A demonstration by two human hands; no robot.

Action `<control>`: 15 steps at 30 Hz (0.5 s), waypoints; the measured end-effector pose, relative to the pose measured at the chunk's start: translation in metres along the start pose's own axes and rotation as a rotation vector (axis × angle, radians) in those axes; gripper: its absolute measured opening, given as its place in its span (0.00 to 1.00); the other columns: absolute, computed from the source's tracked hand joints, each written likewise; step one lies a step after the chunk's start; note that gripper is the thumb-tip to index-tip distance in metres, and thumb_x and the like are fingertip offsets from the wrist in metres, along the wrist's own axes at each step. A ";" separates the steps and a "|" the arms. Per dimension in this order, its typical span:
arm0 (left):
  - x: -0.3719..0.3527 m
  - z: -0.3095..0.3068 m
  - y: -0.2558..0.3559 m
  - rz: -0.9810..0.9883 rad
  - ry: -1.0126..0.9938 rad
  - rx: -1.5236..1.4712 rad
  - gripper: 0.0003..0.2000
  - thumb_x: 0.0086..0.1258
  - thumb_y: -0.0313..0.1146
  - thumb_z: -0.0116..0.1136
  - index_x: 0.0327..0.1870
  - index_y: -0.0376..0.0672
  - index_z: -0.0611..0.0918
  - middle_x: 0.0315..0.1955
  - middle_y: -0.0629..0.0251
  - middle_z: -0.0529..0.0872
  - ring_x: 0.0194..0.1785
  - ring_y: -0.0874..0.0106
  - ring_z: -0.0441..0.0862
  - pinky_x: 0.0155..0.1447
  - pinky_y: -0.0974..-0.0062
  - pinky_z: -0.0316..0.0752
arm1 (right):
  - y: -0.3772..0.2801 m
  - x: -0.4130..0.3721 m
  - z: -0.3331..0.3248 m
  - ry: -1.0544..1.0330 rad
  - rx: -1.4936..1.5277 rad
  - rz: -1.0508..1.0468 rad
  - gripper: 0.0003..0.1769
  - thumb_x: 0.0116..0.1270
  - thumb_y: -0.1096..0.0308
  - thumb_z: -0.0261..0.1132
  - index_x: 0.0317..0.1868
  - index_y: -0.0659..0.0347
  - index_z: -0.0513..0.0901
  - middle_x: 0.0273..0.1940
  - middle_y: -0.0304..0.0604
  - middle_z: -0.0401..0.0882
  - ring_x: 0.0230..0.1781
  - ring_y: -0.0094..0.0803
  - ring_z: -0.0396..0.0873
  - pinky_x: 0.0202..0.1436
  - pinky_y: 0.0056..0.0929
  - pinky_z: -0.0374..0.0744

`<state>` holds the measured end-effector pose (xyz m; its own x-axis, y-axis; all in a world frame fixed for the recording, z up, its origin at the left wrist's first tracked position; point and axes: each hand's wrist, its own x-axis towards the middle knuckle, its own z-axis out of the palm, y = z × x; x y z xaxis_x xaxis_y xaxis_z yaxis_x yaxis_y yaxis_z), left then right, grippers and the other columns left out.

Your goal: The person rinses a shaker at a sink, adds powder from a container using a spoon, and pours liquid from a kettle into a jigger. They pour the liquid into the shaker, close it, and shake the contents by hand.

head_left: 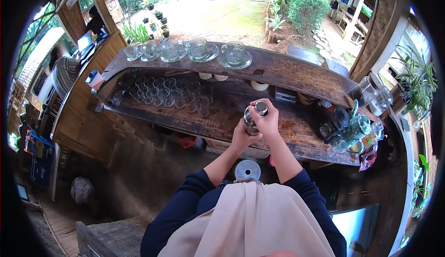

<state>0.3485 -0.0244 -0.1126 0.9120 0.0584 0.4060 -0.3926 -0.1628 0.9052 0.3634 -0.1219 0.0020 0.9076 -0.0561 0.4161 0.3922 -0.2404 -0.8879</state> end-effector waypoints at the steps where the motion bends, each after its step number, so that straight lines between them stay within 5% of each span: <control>1: 0.001 0.000 0.001 0.005 0.000 -0.002 0.33 0.40 0.36 0.76 0.48 0.36 0.72 0.38 0.54 0.83 0.43 0.60 0.84 0.46 0.68 0.77 | 0.000 0.002 0.000 0.002 -0.001 -0.005 0.10 0.54 0.69 0.70 0.36 0.62 0.81 0.31 0.43 0.84 0.34 0.26 0.83 0.40 0.26 0.79; 15: -0.021 0.012 0.069 -0.004 -0.231 -0.209 0.38 0.43 0.38 0.79 0.56 0.35 0.70 0.46 0.57 0.83 0.51 0.72 0.81 0.55 0.70 0.75 | -0.066 -0.021 -0.054 -0.099 -0.098 -0.031 0.17 0.53 0.62 0.74 0.36 0.63 0.79 0.32 0.42 0.84 0.34 0.26 0.82 0.41 0.26 0.78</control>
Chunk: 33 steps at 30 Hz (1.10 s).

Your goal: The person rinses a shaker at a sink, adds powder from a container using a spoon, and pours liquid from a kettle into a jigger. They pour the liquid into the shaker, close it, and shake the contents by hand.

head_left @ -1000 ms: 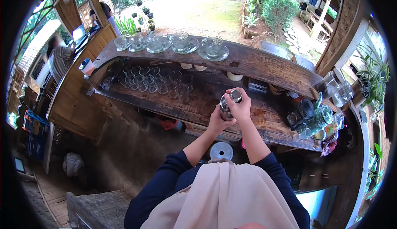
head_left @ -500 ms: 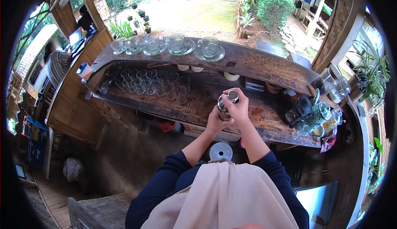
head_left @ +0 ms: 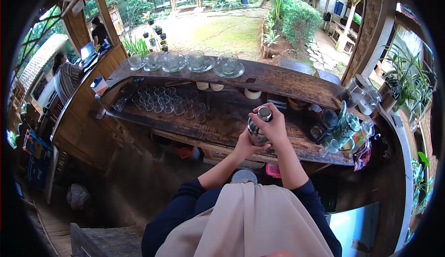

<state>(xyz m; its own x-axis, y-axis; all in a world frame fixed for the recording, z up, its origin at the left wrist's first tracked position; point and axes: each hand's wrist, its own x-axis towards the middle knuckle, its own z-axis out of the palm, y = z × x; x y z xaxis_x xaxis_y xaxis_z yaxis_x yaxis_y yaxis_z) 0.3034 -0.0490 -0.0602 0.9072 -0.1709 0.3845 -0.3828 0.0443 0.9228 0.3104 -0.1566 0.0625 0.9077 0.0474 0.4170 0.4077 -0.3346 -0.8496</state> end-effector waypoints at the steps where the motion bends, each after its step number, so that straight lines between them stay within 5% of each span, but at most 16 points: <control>1: -0.001 0.004 0.007 0.032 -0.025 -0.009 0.39 0.43 0.37 0.79 0.57 0.36 0.70 0.47 0.57 0.82 0.52 0.72 0.80 0.56 0.70 0.75 | -0.009 -0.004 -0.006 0.002 -0.001 -0.002 0.17 0.53 0.62 0.74 0.36 0.63 0.79 0.32 0.42 0.84 0.34 0.26 0.82 0.41 0.26 0.78; 9: -0.016 0.003 0.062 0.112 -0.065 -0.117 0.41 0.40 0.34 0.80 0.59 0.38 0.69 0.50 0.60 0.78 0.54 0.68 0.77 0.59 0.70 0.71 | -0.066 -0.042 -0.039 -0.004 0.315 -0.089 0.13 0.56 0.71 0.71 0.39 0.64 0.78 0.37 0.41 0.83 0.40 0.23 0.79 0.47 0.25 0.76; 12: -0.023 0.001 0.076 0.379 0.054 0.197 0.42 0.37 0.33 0.78 0.59 0.41 0.69 0.52 0.53 0.74 0.56 0.58 0.75 0.58 0.64 0.71 | -0.073 -0.059 -0.046 0.013 0.263 -0.546 0.16 0.49 0.74 0.72 0.38 0.63 0.77 0.37 0.43 0.82 0.43 0.34 0.82 0.51 0.34 0.77; 16: -0.020 0.000 0.079 0.715 0.168 0.261 0.41 0.40 0.33 0.77 0.60 0.40 0.68 0.53 0.55 0.75 0.56 0.59 0.75 0.59 0.65 0.71 | -0.102 -0.081 -0.064 -0.119 0.114 -0.927 0.17 0.48 0.73 0.73 0.38 0.62 0.76 0.37 0.46 0.81 0.44 0.37 0.82 0.51 0.34 0.77; 17: -0.022 0.000 0.077 0.702 0.174 0.263 0.41 0.40 0.33 0.77 0.60 0.40 0.68 0.53 0.55 0.75 0.56 0.59 0.75 0.59 0.65 0.71 | -0.093 -0.080 -0.060 -0.128 0.121 -0.918 0.17 0.48 0.73 0.73 0.38 0.62 0.76 0.37 0.46 0.81 0.44 0.37 0.82 0.51 0.34 0.77; 20: -0.036 0.000 0.087 0.015 -0.097 0.137 0.43 0.41 0.36 0.79 0.62 0.40 0.68 0.54 0.54 0.77 0.57 0.65 0.76 0.60 0.68 0.71 | -0.052 -0.072 -0.039 0.093 0.356 -0.208 0.14 0.54 0.75 0.69 0.40 0.64 0.76 0.39 0.43 0.82 0.40 0.28 0.79 0.47 0.27 0.76; 21: -0.043 0.002 0.086 0.017 -0.090 0.142 0.43 0.41 0.36 0.79 0.62 0.40 0.68 0.54 0.54 0.77 0.57 0.65 0.76 0.60 0.68 0.71 | -0.052 -0.072 -0.044 0.106 0.419 -0.068 0.12 0.55 0.77 0.68 0.40 0.65 0.77 0.40 0.43 0.82 0.41 0.25 0.78 0.47 0.27 0.76; 23: -0.055 0.007 0.083 0.217 -0.053 0.150 0.43 0.40 0.35 0.79 0.62 0.40 0.68 0.55 0.55 0.76 0.58 0.62 0.76 0.61 0.67 0.71 | -0.063 -0.090 -0.050 0.134 0.357 -0.228 0.13 0.54 0.76 0.69 0.39 0.65 0.77 0.39 0.44 0.82 0.41 0.28 0.79 0.48 0.29 0.76; 25: -0.055 0.006 0.090 0.361 0.027 0.209 0.40 0.41 0.33 0.77 0.60 0.41 0.69 0.55 0.54 0.76 0.59 0.59 0.75 0.61 0.66 0.71 | -0.079 -0.105 -0.055 0.067 0.264 -0.804 0.18 0.46 0.69 0.73 0.37 0.59 0.78 0.35 0.45 0.82 0.40 0.40 0.82 0.50 0.39 0.78; 27: -0.044 0.004 0.082 0.840 0.282 0.293 0.37 0.43 0.30 0.75 0.58 0.43 0.70 0.53 0.54 0.76 0.58 0.56 0.75 0.61 0.65 0.71 | -0.099 -0.117 -0.065 -0.073 0.107 -1.102 0.18 0.44 0.65 0.74 0.37 0.55 0.78 0.34 0.45 0.82 0.39 0.41 0.82 0.50 0.42 0.78; 29: -0.052 -0.005 0.098 0.605 0.141 0.352 0.37 0.46 0.37 0.74 0.60 0.40 0.69 0.52 0.55 0.76 0.58 0.62 0.74 0.61 0.67 0.69 | -0.084 -0.112 -0.053 0.078 0.116 -0.929 0.15 0.48 0.66 0.73 0.36 0.56 0.78 0.34 0.42 0.82 0.35 0.35 0.81 0.48 0.39 0.77; 31: -0.066 -0.006 0.115 0.051 -0.070 0.268 0.39 0.43 0.35 0.76 0.59 0.39 0.70 0.50 0.56 0.79 0.55 0.65 0.76 0.61 0.69 0.68 | -0.052 -0.090 -0.036 0.156 0.411 -0.181 0.11 0.55 0.70 0.70 0.37 0.61 0.78 0.34 0.40 0.81 0.34 0.28 0.79 0.43 0.30 0.77; 33: -0.084 -0.003 0.117 -0.058 -0.092 0.294 0.41 0.40 0.35 0.78 0.59 0.36 0.70 0.48 0.57 0.81 0.53 0.68 0.78 0.61 0.71 0.69 | -0.042 -0.082 -0.043 0.098 0.520 0.211 0.09 0.60 0.72 0.67 0.38 0.64 0.78 0.34 0.38 0.80 0.36 0.23 0.77 0.42 0.23 0.75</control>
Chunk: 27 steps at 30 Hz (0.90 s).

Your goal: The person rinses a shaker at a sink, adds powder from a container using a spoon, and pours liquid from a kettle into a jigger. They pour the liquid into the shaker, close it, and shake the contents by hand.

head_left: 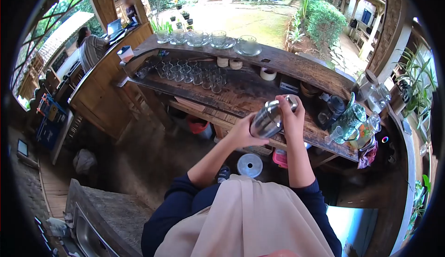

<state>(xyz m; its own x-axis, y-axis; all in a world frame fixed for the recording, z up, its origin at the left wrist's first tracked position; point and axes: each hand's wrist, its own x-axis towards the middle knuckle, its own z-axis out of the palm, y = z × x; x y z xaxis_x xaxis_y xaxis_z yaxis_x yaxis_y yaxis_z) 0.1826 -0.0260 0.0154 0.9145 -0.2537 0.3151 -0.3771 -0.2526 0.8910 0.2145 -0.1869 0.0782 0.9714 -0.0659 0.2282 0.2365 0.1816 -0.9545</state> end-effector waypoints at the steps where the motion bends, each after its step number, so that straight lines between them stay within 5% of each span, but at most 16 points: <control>1: -0.008 0.004 -0.004 0.008 0.016 -0.037 0.41 0.39 0.35 0.78 0.59 0.35 0.70 0.48 0.57 0.81 0.53 0.69 0.78 0.60 0.71 0.69 | 0.005 -0.004 0.000 -0.062 -0.051 -0.075 0.11 0.61 0.68 0.69 0.39 0.64 0.78 0.35 0.38 0.81 0.37 0.21 0.77 0.42 0.22 0.75; 5: -0.035 0.005 -0.015 -0.009 0.157 -0.072 0.41 0.38 0.39 0.79 0.57 0.35 0.71 0.46 0.55 0.82 0.51 0.66 0.79 0.58 0.70 0.71 | 0.003 -0.026 0.021 -0.262 -0.142 -0.236 0.14 0.61 0.66 0.70 0.41 0.63 0.77 0.37 0.37 0.81 0.39 0.21 0.77 0.46 0.22 0.74; 10: -0.083 -0.018 -0.001 -0.077 0.310 -0.071 0.43 0.40 0.35 0.78 0.61 0.35 0.68 0.50 0.59 0.80 0.55 0.72 0.76 0.61 0.72 0.69 | 0.006 -0.040 0.060 -0.450 -0.022 -0.132 0.14 0.61 0.66 0.70 0.42 0.63 0.78 0.39 0.38 0.81 0.41 0.21 0.77 0.47 0.23 0.74; 15: -0.134 -0.054 0.023 -0.076 0.507 0.014 0.38 0.38 0.36 0.78 0.56 0.37 0.72 0.43 0.61 0.83 0.46 0.72 0.80 0.55 0.73 0.73 | -0.001 -0.065 0.115 -0.678 0.102 -0.063 0.18 0.60 0.66 0.70 0.47 0.63 0.76 0.44 0.40 0.81 0.44 0.23 0.77 0.50 0.24 0.74; 27: -0.272 -0.202 0.034 -0.092 0.923 0.273 0.37 0.40 0.33 0.76 0.56 0.37 0.72 0.41 0.60 0.83 0.44 0.72 0.81 0.53 0.74 0.74 | 0.013 -0.136 0.332 -1.197 0.399 0.002 0.18 0.62 0.69 0.69 0.50 0.65 0.75 0.47 0.42 0.80 0.46 0.24 0.77 0.51 0.24 0.73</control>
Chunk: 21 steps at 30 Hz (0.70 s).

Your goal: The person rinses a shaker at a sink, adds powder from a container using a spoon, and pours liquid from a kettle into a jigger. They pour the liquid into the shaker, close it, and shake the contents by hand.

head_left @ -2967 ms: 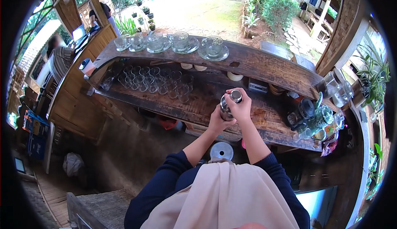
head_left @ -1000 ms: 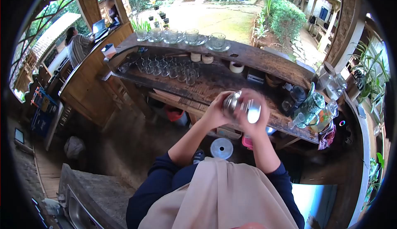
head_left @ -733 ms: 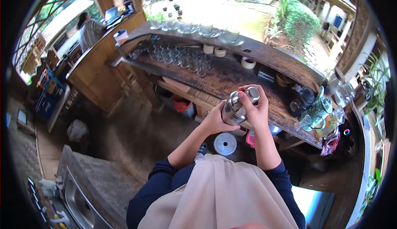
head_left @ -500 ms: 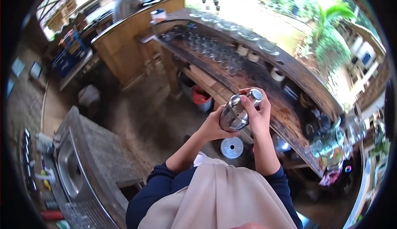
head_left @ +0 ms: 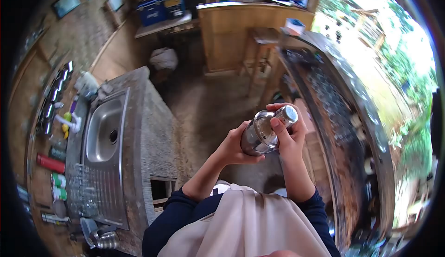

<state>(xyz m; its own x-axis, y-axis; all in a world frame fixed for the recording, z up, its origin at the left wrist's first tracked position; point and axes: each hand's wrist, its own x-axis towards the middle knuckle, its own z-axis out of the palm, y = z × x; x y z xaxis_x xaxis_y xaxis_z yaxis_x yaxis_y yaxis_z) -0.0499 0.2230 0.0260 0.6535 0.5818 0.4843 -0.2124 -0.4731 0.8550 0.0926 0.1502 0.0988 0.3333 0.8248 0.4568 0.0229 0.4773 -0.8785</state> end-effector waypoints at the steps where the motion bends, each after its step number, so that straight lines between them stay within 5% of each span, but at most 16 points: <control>1: 0.000 -0.020 -0.004 -0.001 0.031 0.037 0.37 0.40 0.34 0.76 0.56 0.36 0.71 0.41 0.59 0.83 0.44 0.72 0.82 0.52 0.74 0.75 | 0.012 0.016 0.016 -0.041 0.027 0.005 0.18 0.62 0.69 0.69 0.50 0.65 0.75 0.47 0.42 0.80 0.46 0.24 0.77 0.51 0.24 0.73; 10: -0.033 -0.171 -0.024 -0.069 0.403 0.278 0.38 0.41 0.35 0.77 0.57 0.36 0.71 0.43 0.57 0.83 0.45 0.69 0.83 0.51 0.71 0.76 | 0.090 0.105 0.169 -0.364 0.252 0.051 0.17 0.63 0.68 0.69 0.48 0.65 0.75 0.45 0.39 0.80 0.44 0.21 0.75 0.50 0.22 0.72; 16: -0.076 -0.218 0.004 -0.364 0.625 0.406 0.39 0.40 0.37 0.78 0.57 0.37 0.71 0.42 0.57 0.83 0.46 0.67 0.83 0.52 0.70 0.75 | 0.113 0.117 0.253 -0.593 0.390 0.124 0.16 0.63 0.69 0.68 0.47 0.65 0.75 0.45 0.40 0.80 0.44 0.22 0.75 0.50 0.22 0.72; 21: -0.103 -0.241 0.005 -0.323 0.844 0.389 0.41 0.39 0.38 0.78 0.59 0.37 0.71 0.42 0.57 0.84 0.45 0.68 0.83 0.52 0.71 0.75 | 0.131 0.127 0.313 -0.787 0.490 0.174 0.15 0.63 0.70 0.68 0.47 0.65 0.75 0.44 0.40 0.81 0.44 0.22 0.75 0.49 0.22 0.72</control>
<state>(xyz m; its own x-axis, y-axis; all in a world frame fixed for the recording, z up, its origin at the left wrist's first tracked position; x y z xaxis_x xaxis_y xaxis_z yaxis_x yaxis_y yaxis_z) -0.2931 0.3201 0.0253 -0.1274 0.9315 0.3408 0.2381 -0.3048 0.9222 -0.1573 0.4131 0.0855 -0.4418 0.7785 0.4459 -0.4263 0.2551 -0.8679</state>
